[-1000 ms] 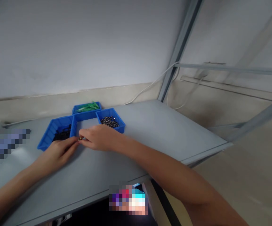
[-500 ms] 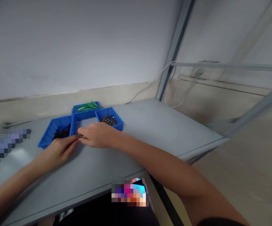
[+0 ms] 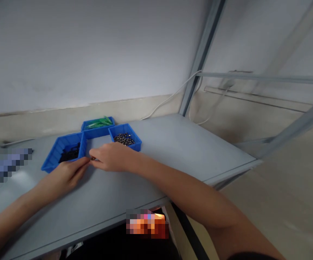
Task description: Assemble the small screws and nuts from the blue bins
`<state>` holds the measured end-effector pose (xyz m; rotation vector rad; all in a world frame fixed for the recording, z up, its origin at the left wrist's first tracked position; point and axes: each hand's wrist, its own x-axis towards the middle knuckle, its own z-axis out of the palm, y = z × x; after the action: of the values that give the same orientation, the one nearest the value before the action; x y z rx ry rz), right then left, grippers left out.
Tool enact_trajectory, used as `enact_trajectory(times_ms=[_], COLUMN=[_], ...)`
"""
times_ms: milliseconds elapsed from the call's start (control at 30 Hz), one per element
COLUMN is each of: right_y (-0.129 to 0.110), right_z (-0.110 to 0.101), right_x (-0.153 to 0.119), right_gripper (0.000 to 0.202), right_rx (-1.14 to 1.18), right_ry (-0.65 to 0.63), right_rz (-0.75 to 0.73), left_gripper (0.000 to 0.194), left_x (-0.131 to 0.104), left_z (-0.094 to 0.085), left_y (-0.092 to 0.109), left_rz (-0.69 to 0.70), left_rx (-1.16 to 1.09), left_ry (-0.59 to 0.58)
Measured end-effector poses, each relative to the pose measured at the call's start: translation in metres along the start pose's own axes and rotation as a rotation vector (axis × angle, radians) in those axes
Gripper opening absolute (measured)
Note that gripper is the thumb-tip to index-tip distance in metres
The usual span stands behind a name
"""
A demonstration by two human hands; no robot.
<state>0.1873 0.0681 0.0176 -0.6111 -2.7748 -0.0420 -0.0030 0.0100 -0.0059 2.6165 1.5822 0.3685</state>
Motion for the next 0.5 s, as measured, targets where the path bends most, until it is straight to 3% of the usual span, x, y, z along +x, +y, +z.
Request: enact_trajectory(times_ms=[500], right_y=[-0.0017], right_z=[-0.0006], right_x=[0.0002], right_gripper=[0.021], right_rx=[-0.027], right_ry=[-0.048], right_rz=[-0.013], left_gripper=[0.031], left_x=[0.0014], left_z=[-0.0037], left_y=[0.0025], left_rz=[-0.007], left_rx=[-0.045], left_ry=[0.043])
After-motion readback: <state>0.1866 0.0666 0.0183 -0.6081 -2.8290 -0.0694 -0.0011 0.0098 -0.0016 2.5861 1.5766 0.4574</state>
